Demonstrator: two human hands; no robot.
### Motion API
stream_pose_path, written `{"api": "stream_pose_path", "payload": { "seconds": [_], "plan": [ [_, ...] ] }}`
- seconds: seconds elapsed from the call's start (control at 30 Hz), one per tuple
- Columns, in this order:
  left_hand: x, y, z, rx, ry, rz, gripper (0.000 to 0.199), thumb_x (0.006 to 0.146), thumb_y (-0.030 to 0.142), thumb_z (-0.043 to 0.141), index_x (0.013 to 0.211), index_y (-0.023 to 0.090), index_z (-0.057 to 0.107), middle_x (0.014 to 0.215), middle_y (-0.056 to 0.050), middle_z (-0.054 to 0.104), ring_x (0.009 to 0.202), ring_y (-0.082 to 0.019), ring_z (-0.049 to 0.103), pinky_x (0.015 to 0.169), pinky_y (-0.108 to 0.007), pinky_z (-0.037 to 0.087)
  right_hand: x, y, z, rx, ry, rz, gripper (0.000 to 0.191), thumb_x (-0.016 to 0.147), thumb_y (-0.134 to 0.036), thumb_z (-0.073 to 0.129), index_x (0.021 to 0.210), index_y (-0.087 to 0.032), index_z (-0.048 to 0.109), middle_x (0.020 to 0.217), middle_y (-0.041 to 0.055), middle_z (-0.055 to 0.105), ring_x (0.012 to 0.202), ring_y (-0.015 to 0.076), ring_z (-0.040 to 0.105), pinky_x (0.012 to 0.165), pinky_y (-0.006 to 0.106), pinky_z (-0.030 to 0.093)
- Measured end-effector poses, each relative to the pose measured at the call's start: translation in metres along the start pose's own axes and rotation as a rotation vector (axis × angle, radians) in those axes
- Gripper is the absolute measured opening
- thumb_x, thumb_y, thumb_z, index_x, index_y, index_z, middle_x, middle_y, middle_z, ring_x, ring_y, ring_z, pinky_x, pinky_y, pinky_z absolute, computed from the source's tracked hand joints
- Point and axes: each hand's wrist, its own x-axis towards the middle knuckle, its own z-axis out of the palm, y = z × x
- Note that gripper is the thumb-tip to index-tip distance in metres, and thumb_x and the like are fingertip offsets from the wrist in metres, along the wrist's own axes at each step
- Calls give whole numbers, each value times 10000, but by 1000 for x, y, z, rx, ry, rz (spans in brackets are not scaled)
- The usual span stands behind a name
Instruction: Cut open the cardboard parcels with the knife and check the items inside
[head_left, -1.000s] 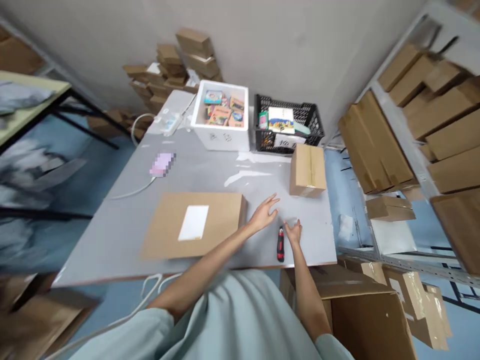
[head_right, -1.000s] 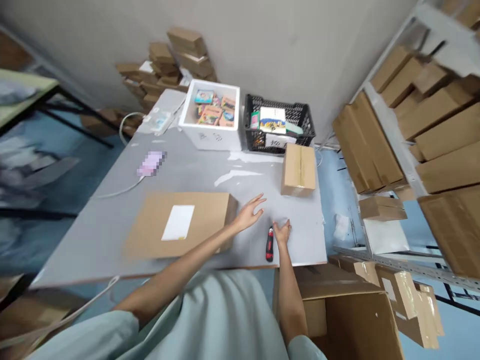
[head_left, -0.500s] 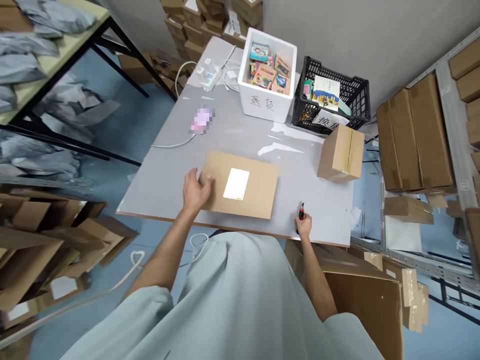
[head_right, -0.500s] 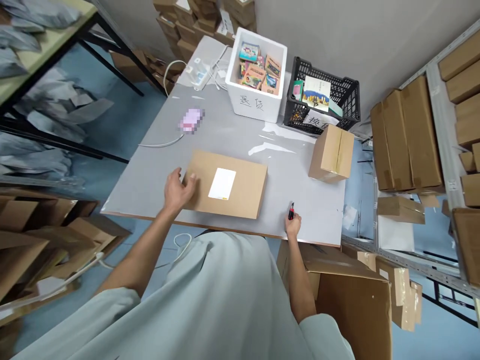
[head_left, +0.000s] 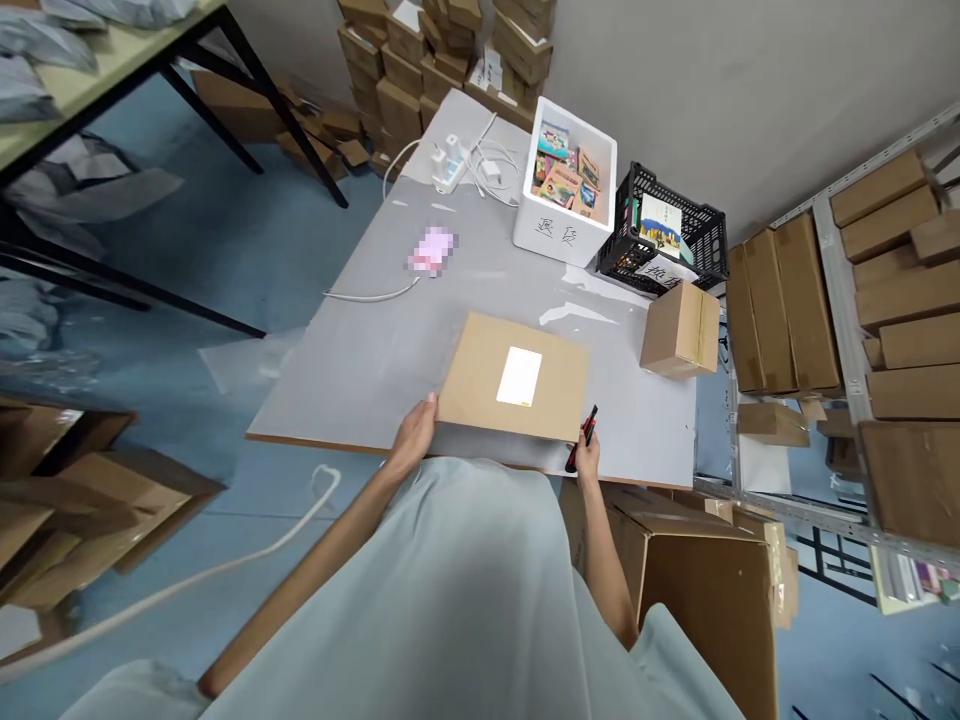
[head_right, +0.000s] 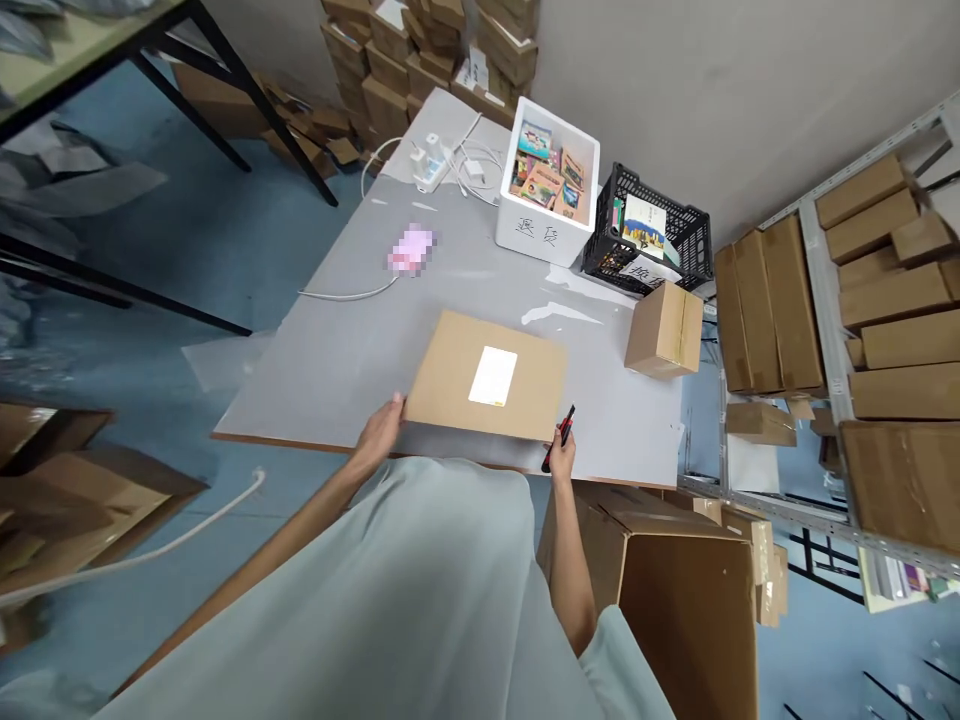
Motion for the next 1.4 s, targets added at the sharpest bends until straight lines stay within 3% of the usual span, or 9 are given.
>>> {"api": "stream_pose_path", "payload": {
  "seconds": [0.2, 0.3, 0.4, 0.63, 0.8, 0.9, 1.0, 1.17, 1.4],
  "plan": [
    [-3, 38, -22, -70, -26, 312, 661, 1025, 698, 613, 1390, 170, 772, 1433, -154, 782, 1305, -339, 751, 1217, -496, 578, -9, -61, -29, 8, 98, -63, 707, 913, -687, 617, 1354, -142, 704, 1109, 118, 819, 1007, 242, 810, 761, 309, 667],
    [-4, 66, -27, -74, 42, 521, 586, 968, 585, 725, 1406, 201, 785, 1400, -121, 780, 1196, -291, 787, 1167, -475, 629, -8, -100, -46, -9, 144, -160, 661, 949, -661, 623, 1366, -153, 697, 1111, 119, 836, 975, 230, 819, 744, 295, 660],
    [-4, 81, -28, -78, 47, 580, 491, 974, 530, 724, 1351, 230, 817, 1315, -97, 782, 1129, -269, 800, 1124, -464, 665, -8, -130, -56, -127, 159, -210, 572, 971, -630, 622, 1283, -160, 713, 1025, 102, 842, 826, 211, 808, 665, 280, 636],
    [-10, 59, -18, -100, -13, 481, 503, 936, 482, 781, 1368, 227, 814, 1257, -90, 777, 1047, -254, 823, 1058, -439, 703, -2, -157, -60, -403, 100, -151, 481, 985, -642, 542, 1106, -191, 657, 946, 92, 817, 755, 203, 777, 626, 276, 607],
    [-6, 51, -9, -145, -24, 547, 642, 965, 459, 773, 1556, 226, 682, 1394, -126, 735, 1170, -273, 790, 1063, -453, 691, 7, -192, -61, -590, 96, -227, 402, 1055, -518, 454, 1192, -185, 633, 1029, 120, 824, 770, 208, 779, 717, 305, 595],
    [3, 51, -10, -128, -67, 619, 596, 1008, 475, 737, 1563, 272, 661, 1560, -138, 651, 1433, -322, 677, 1161, -509, 640, -2, -225, -42, -754, 46, -399, 395, 1103, -431, 387, 1268, -176, 640, 1043, 132, 816, 853, 240, 783, 796, 328, 573],
    [10, 50, -15, -109, -161, 653, 543, 1030, 517, 711, 1521, 289, 678, 1676, -136, 573, 1609, -346, 533, 1256, -561, 567, -25, -257, -2, -877, -281, -578, 443, 1170, -463, 355, 1384, -193, 633, 1038, 102, 823, 830, 244, 756, 792, 314, 533],
    [13, 47, -24, -161, -295, 650, 627, 1029, 599, 709, 1553, 258, 659, 1711, -154, 556, 1623, -368, 520, 1267, -588, 556, -60, -286, 72, -1133, -766, -800, 458, 1237, -531, 365, 1379, -247, 696, 1110, 84, 851, 976, 258, 789, 853, 292, 474],
    [12, 47, -22, -175, -298, 638, 638, 1024, 615, 704, 1550, 257, 667, 1721, -158, 548, 1625, -379, 517, 1257, -582, 564, -63, -298, 101, -1378, -906, -797, 436, 1244, -528, 395, 1330, -250, 719, 1093, 85, 868, 982, 274, 792, 802, 297, 423]
  ]
}}
